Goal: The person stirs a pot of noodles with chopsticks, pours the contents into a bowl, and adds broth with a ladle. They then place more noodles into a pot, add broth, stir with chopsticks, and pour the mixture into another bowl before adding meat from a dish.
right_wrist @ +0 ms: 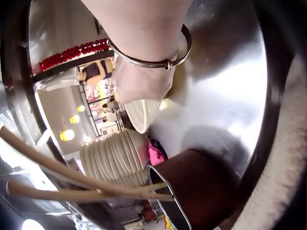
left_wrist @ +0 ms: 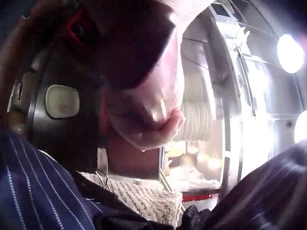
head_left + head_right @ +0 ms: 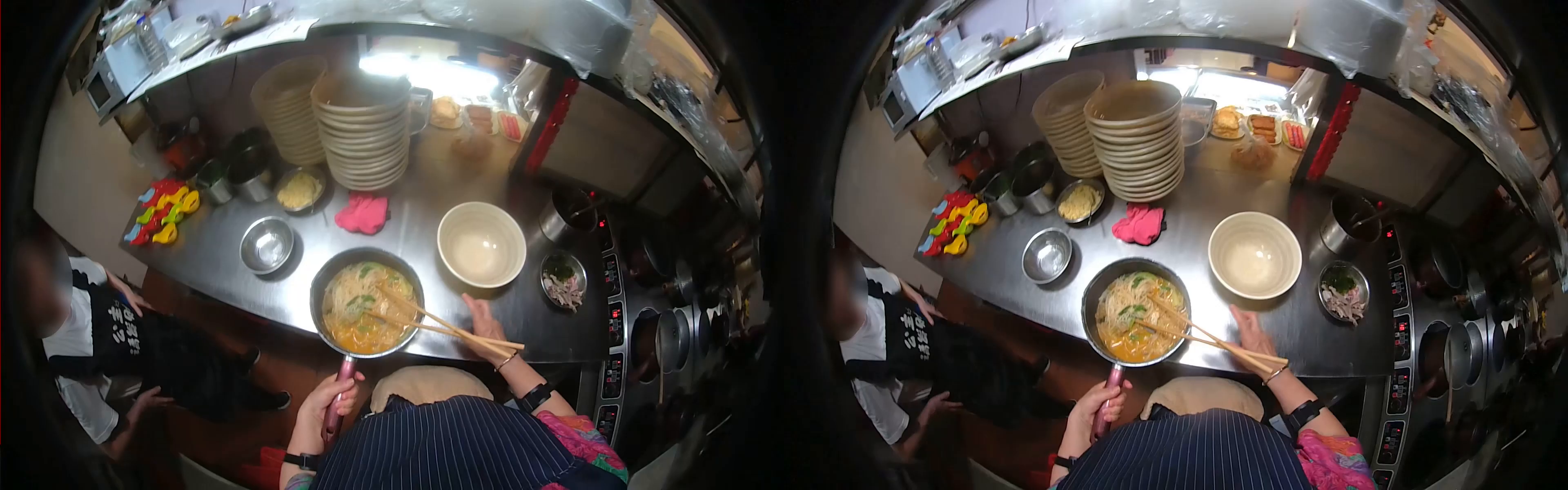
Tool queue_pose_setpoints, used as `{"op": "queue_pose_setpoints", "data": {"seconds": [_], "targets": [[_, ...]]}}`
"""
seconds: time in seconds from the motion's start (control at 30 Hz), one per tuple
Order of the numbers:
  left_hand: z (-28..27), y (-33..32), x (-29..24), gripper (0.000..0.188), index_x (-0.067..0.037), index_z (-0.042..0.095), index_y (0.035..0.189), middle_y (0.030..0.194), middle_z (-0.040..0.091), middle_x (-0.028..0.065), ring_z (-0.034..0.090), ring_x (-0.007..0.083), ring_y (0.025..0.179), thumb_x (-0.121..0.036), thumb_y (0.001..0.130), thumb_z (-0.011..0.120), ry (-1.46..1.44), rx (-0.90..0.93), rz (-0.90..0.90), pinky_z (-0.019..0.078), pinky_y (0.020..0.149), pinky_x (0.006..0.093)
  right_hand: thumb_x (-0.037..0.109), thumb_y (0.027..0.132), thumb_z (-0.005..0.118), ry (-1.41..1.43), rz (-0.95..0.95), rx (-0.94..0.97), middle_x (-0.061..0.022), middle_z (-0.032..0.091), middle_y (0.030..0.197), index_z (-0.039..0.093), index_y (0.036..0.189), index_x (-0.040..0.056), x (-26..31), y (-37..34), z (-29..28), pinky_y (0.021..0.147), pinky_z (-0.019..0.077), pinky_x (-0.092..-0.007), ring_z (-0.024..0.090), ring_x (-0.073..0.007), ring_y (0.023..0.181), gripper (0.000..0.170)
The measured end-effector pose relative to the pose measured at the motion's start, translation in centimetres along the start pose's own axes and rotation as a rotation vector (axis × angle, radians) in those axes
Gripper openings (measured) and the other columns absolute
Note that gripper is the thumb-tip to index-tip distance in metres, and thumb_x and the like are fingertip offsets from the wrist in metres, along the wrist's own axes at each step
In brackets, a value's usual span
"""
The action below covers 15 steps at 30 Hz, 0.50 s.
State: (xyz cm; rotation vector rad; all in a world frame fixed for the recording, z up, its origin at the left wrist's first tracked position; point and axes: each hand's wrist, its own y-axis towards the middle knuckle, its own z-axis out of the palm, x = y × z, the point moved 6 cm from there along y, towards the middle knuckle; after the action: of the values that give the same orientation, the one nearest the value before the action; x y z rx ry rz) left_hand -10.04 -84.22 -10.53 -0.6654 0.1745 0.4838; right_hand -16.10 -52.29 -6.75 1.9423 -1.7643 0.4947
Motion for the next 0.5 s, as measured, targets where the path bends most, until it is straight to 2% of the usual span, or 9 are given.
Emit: {"op": "queue_pose_setpoints", "data": {"seconds": [0.03,0.07,0.1,0.17,0.2,0.23,0.3,0.43,0.5], "targets": [[0.1,-0.1,0.0,0.028,-0.005,0.045,0.106,0.058,0.038,0.0002,0.036,0.0079,0.041,-0.016,0.084,0.057,0.014,-0.002,0.006,0.0301,0.036,0.0206,0.019,0.066,0.073,0.055,-0.043,0.058,-0.0164,0.041,0.114,0.025,0.135,0.0124,1.1,-0.5,1.2,0.075,0.0478,-0.0429,0.054,-0.0336,0.095,0.085],[0.3,-0.1,0.1,0.027,-0.005,0.045,0.106,0.057,0.038,-0.0002,0.035,0.0069,0.041,-0.016,0.085,0.056,0.013,-0.01,0.002,0.0297,0.036,0.0199,0.019,0.065,0.074,0.203,-0.123,0.066,-0.0133,0.041,0.106,0.022,0.137,0.0127,2.3,-0.8,1.5,0.072,0.0463,-0.038,0.052,-0.0268,0.089,0.089],[0.3,0.0,-0.2,0.026,-0.005,0.046,0.107,0.057,0.037,-0.0007,0.034,0.0059,0.041,-0.017,0.085,0.055,0.012,-0.017,0.002,0.0294,0.036,0.0191,0.014,0.067,0.071,0.415,0.024,0.147,-0.0075,0.04,0.093,0.023,0.137,0.0105,2.7,-0.4,2.6,0.067,0.042,-0.0304,0.046,-0.0173,0.078,0.085],[0.3,0.3,-0.1,0.025,-0.006,0.046,0.107,0.057,0.038,-0.0008,0.034,0.0056,0.04,-0.017,0.086,0.055,0.024,-0.02,0.005,0.0297,0.035,0.0186,0.011,0.069,0.067,0.776,0.105,0.122,-0.002,0.037,0.083,0.03,0.134,0.0062,5.1,0.9,2.0,0.061,0.0368,-0.0245,0.037,-0.0111,0.07,0.075],[0.2,0.4,0.0,0.025,-0.006,0.046,0.106,0.057,0.038,-0.0008,0.034,0.0055,0.04,-0.017,0.086,0.055,0.018,-0.008,0.012,0.0299,0.035,0.0186,0.008,0.073,0.062,0.881,0.109,0.032,0.0001,0.04,0.081,0.045,0.124,0.002,3.7,1.7,3.4,0.059,0.037,-0.0206,0.04,-0.0082,0.067,0.054],[0.2,0.4,0.2,0.024,-0.006,0.046,0.106,0.057,0.038,-0.0007,0.034,0.0054,0.04,-0.016,0.086,0.055,0.017,0.009,0.018,0.0301,0.035,0.0187,0.006,0.079,0.057,0.98,0.108,-0.022,-0.0012,0.043,0.083,0.055,0.111,0.0009,5.6,2.6,2.5,0.055,0.0384,-0.0183,0.044,-0.0066,0.063,0.032],[0.0,0.5,0.2,0.024,-0.006,0.046,0.106,0.057,0.039,-0.0007,0.034,0.0055,0.04,-0.016,0.086,0.055,0.005,0.014,0.018,0.0301,0.035,0.0187,0.007,0.085,0.052,1.087,0.052,-0.158,-0.0024,0.049,0.08,0.058,0.104,0.001,7.3,4.3,2.0,0.053,0.0413,-0.0184,0.048,-0.0059,0.06,0.021],[0.1,0.7,0.0,0.024,-0.006,0.045,0.107,0.057,0.039,-0.0005,0.034,0.0056,0.04,-0.016,0.086,0.054,0.004,0.033,0.02,0.0301,0.035,0.0192,0.012,0.089,0.05,1.026,0.084,-0.098,-0.0025,0.051,0.073,0.059,0.099,0.001,9.1,5.8,1.6,0.05,0.0438,-0.0196,0.049,-0.0069,0.055,0.018],[0.0,0.7,0.0,0.024,-0.006,0.045,0.107,0.057,0.039,-0.0005,0.034,0.0056,0.04,-0.016,0.086,0.054,-0.001,0.049,0.021,0.0302,0.035,0.0194,0.014,0.09,0.048,1.068,0.171,-0.128,-0.0016,0.051,0.066,0.058,0.094,0.0013,8.7,5.5,-0.4,0.047,0.0448,-0.0204,0.049,-0.0076,0.05,0.017]]}}
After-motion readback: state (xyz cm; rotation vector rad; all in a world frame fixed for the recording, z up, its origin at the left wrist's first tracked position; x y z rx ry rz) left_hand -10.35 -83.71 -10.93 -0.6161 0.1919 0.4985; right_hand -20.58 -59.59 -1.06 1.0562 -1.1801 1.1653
